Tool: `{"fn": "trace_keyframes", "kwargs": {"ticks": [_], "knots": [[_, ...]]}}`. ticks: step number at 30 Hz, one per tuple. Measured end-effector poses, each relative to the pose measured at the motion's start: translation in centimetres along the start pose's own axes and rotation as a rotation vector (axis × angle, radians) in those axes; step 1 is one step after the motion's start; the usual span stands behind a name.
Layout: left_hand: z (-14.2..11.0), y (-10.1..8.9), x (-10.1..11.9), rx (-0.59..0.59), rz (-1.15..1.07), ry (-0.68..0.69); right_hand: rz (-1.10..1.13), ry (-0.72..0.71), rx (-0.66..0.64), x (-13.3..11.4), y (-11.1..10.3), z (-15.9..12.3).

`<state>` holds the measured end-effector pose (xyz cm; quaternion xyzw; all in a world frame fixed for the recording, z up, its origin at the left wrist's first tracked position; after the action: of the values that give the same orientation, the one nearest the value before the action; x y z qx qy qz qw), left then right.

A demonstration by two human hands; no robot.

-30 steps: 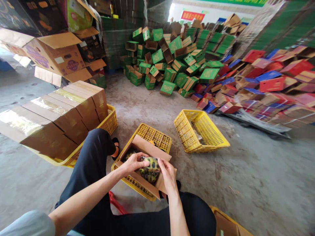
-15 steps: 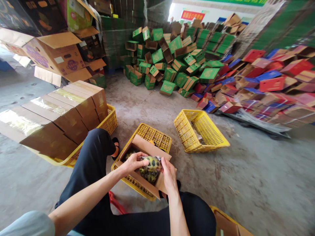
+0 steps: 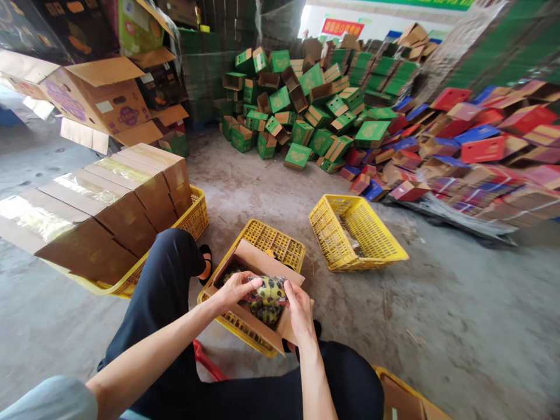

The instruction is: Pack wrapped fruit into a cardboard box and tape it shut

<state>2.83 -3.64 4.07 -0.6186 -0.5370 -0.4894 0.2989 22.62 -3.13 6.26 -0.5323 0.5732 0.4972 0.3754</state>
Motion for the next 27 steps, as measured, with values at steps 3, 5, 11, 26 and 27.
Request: {"fn": "trace_keyframes", "kwargs": {"ticks": [3, 5, 11, 26, 27], "knots": [[-0.1, 0.0, 0.1, -0.022, -0.023, 0.014, 0.014, -0.002, -0.011, -0.1, 0.0, 0.0], [-0.2, 0.0, 0.1, -0.026, -0.032, 0.016, 0.014, -0.007, -0.010, -0.1, 0.0, 0.0], [-0.3, 0.1, 0.1, -0.017, -0.104, -0.038, 0.081, -0.005, 0.067, 0.6, -0.4, 0.3], [0.3, 0.0, -1.3, 0.047, -0.228, -0.302, -0.056, -0.163, -0.102, -1.0, -0.1, -0.2], [0.3, 0.0, -1.3, 0.050, -0.233, -0.318, -0.067, -0.148, -0.088, -0.7, -0.3, -0.1]]}}
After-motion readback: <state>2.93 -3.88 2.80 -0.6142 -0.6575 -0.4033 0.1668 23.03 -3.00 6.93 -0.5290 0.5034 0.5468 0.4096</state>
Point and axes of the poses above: each hand's wrist, its own z-axis towards the middle knuckle, its own y-axis out of the palm, x = y × z, the point moved 4 cm from there along z, towards the middle knuckle, and after that the axes turned 13 degrees about z, right-handed, at the moved point
